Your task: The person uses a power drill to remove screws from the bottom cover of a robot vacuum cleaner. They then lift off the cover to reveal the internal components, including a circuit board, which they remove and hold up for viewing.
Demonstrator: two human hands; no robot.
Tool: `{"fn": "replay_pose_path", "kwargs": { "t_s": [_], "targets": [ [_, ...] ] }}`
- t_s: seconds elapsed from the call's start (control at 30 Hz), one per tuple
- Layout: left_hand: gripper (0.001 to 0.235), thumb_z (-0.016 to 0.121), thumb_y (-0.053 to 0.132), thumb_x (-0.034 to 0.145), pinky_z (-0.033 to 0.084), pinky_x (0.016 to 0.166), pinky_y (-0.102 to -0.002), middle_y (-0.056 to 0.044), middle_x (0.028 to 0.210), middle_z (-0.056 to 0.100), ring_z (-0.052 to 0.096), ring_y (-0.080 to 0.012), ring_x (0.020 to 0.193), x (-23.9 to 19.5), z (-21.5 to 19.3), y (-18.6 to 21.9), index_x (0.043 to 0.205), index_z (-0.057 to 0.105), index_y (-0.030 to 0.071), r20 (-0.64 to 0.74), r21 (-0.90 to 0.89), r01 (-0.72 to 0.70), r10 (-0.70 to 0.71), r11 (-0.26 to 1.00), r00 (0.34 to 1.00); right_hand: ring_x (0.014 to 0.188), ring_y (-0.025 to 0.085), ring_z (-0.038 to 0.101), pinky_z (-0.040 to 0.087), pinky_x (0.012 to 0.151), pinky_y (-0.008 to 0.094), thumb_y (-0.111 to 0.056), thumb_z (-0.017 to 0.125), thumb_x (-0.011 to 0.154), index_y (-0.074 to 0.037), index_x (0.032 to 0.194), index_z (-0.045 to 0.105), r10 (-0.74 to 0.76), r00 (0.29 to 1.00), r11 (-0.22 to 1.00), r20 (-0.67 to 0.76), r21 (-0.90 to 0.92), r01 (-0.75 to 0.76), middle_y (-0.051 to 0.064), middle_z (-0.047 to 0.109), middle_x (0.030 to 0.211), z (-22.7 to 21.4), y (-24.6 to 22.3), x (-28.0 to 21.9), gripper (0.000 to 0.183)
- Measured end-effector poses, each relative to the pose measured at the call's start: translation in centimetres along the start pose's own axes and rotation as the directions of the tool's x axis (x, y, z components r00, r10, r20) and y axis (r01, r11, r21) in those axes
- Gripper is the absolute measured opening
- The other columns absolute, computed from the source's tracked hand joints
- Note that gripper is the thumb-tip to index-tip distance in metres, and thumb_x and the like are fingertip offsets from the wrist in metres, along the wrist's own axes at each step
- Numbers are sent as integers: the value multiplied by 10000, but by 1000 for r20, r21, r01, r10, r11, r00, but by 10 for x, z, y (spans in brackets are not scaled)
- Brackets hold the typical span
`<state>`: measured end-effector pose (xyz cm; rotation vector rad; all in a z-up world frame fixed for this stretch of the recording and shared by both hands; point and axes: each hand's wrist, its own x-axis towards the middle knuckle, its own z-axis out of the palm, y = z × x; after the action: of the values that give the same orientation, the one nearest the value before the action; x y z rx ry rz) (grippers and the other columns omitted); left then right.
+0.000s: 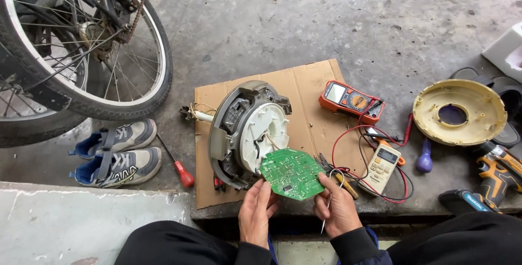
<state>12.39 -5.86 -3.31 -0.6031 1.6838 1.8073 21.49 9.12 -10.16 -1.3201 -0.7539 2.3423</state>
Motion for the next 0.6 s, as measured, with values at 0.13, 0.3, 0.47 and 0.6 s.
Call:
{"fn": "replay_pose_path", "kwargs": {
  "t_s": [0.13,0.3,0.47,0.6],
  "targets": [
    [705,795,163,896,639,972,-457,-222,1306,851,783,-288,1200,16,11,-9,1569,665,-2,75,-151,29,-18,988,997,314,131,215,125,386,314,-284,757,1026,-113,806,547,-33,999,999,14,-4,33,-6,352,482,-6,1,10,349],
    [751,808,124,882,667,932,-481,-260,1243,851,788,-327,1068,20,14,-17,1589,610,-35,101,-149,19,-4,989,995,319,144,187,134,403,328,-371,748,1027,-161,681,412,-32,999,999,1,-42,32,2,279,431,-2,-15,11,526],
    [697,801,153,896,676,922,-441,-259,1184,864,813,-317,994,10,23,-12,1563,663,5,128,-71,-15,24,997,991,334,109,236,125,392,318,-329,767,1029,-135,755,560,-21,999,997,-40,73,24,-27,397,538,-2,-29,17,394],
    [536,760,121,965,666,897,-458,-246,1168,838,772,-317,953,35,17,-33,1472,699,-42,92,-181,-45,63,982,994,336,88,234,125,377,267,-308,692,1025,-130,1212,640,-76,997,996,-26,34,77,112,577,820,21,-53,-4,263]
  ]
}}
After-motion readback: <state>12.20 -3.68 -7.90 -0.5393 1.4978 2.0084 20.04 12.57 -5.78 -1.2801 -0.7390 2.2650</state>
